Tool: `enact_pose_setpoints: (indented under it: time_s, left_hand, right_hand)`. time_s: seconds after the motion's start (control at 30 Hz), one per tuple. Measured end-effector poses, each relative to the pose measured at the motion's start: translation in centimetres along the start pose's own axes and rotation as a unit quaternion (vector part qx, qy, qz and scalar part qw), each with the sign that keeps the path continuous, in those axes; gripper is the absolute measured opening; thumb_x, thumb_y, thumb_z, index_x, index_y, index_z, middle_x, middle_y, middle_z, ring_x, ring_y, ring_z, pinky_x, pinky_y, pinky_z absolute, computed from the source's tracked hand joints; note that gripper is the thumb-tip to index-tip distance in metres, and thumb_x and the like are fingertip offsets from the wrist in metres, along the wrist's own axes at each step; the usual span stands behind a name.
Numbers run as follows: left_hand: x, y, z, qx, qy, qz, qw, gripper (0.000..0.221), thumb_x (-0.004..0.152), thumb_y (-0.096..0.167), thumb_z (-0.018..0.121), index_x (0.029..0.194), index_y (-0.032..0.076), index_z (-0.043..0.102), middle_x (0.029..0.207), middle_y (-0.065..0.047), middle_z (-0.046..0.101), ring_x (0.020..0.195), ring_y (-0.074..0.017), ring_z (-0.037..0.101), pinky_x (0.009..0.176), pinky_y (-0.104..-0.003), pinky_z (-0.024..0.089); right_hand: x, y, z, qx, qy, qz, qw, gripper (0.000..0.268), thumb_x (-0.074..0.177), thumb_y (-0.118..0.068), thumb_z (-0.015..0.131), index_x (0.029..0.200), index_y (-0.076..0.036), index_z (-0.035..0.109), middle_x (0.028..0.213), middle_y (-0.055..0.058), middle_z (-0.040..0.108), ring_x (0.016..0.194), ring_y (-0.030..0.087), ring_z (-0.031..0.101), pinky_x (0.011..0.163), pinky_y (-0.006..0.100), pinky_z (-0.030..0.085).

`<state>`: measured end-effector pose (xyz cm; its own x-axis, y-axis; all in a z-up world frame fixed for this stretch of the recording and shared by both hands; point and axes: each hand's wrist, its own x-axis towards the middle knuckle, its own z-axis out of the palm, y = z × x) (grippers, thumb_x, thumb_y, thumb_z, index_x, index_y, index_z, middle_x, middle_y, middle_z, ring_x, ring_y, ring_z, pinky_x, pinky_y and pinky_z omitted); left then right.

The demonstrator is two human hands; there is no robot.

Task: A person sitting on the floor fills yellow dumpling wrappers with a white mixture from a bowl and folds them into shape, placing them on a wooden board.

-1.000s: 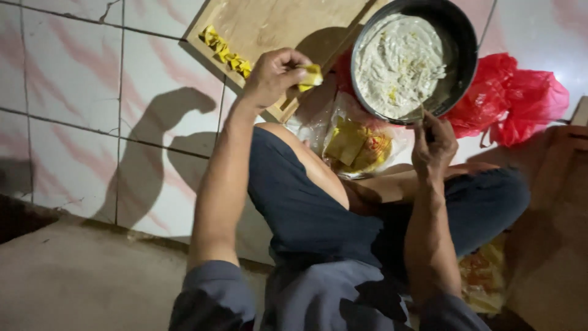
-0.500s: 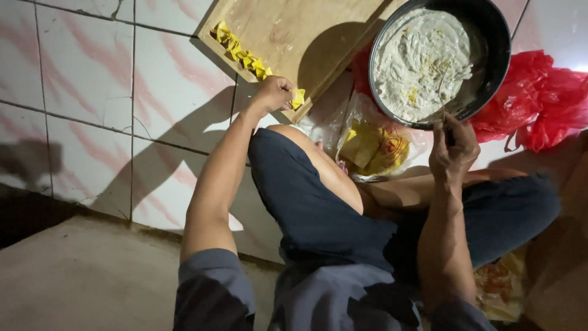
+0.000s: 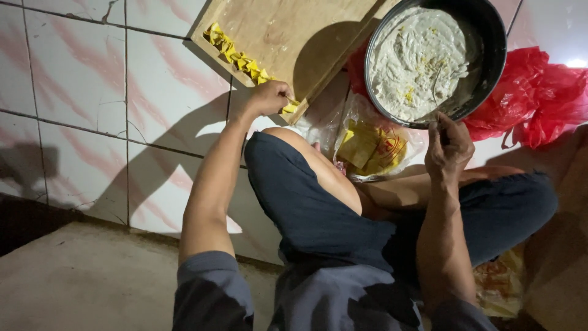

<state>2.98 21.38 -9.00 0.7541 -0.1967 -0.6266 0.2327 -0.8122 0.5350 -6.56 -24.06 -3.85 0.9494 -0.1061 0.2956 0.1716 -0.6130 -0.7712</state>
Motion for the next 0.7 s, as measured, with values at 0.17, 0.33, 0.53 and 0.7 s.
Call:
enact_pose_setpoints:
  time_s: [0.17, 0.33, 0.53, 0.7]
  left_hand:
    - [4.2, -3.3, 3.3, 0.120, 0.010, 0.003, 0.993, 0.024, 0.095, 0.025, 0.058, 0.111, 0.030, 0.075, 0.109, -0.002, 0.074, 0.116, -0.0251, 0.063, 0.101, -0.047, 0.048]
    - [9.0, -9.5, 7.2, 0.198, 0.063, 0.080, 0.975, 0.021, 0.095, 0.022, 0.061, 0.109, 0.028, 0.077, 0.124, -0.013, 0.073, 0.136, -0.0351, 0.055, 0.112, -0.055, 0.041]
    - [8.8, -7.8, 6.5, 0.197, 0.027, 0.037, 0.979, 0.016, 0.091, 0.036, 0.065, 0.104, 0.035, 0.075, 0.112, -0.005, 0.076, 0.119, -0.0318, 0.067, 0.095, -0.055, 0.054]
    - [6.5, -5.3, 5.1, 0.163, 0.084, 0.005, 0.983, 0.009, 0.088, 0.027, 0.068, 0.094, 0.026, 0.075, 0.101, -0.016, 0.075, 0.113, -0.0385, 0.069, 0.095, -0.053, 0.054]
  right_hand:
    - [-0.1, -0.2, -0.1, 0.002, -0.003, 0.006, 1.000, 0.016, 0.104, -0.002, 0.077, 0.118, 0.004, 0.080, 0.086, 0.020, 0.062, 0.082, 0.035, 0.066, 0.083, 0.043, 0.054]
    - [0.0, 0.0, 0.0, -0.003, -0.005, 0.004, 1.000, 0.016, 0.105, -0.002, 0.076, 0.119, 0.005, 0.080, 0.084, 0.021, 0.061, 0.079, 0.035, 0.063, 0.081, 0.043, 0.052]
    - [0.0, -0.7, -0.1, -0.007, -0.010, 0.003, 1.000, 0.015, 0.105, -0.001, 0.076, 0.118, 0.005, 0.079, 0.083, 0.021, 0.060, 0.078, 0.036, 0.064, 0.080, 0.045, 0.052]
    - [-0.1, 0.1, 0.0, 0.017, -0.011, 0.010, 1.000, 0.015, 0.107, -0.001, 0.075, 0.120, 0.006, 0.079, 0.084, 0.021, 0.061, 0.078, 0.033, 0.063, 0.078, 0.044, 0.051]
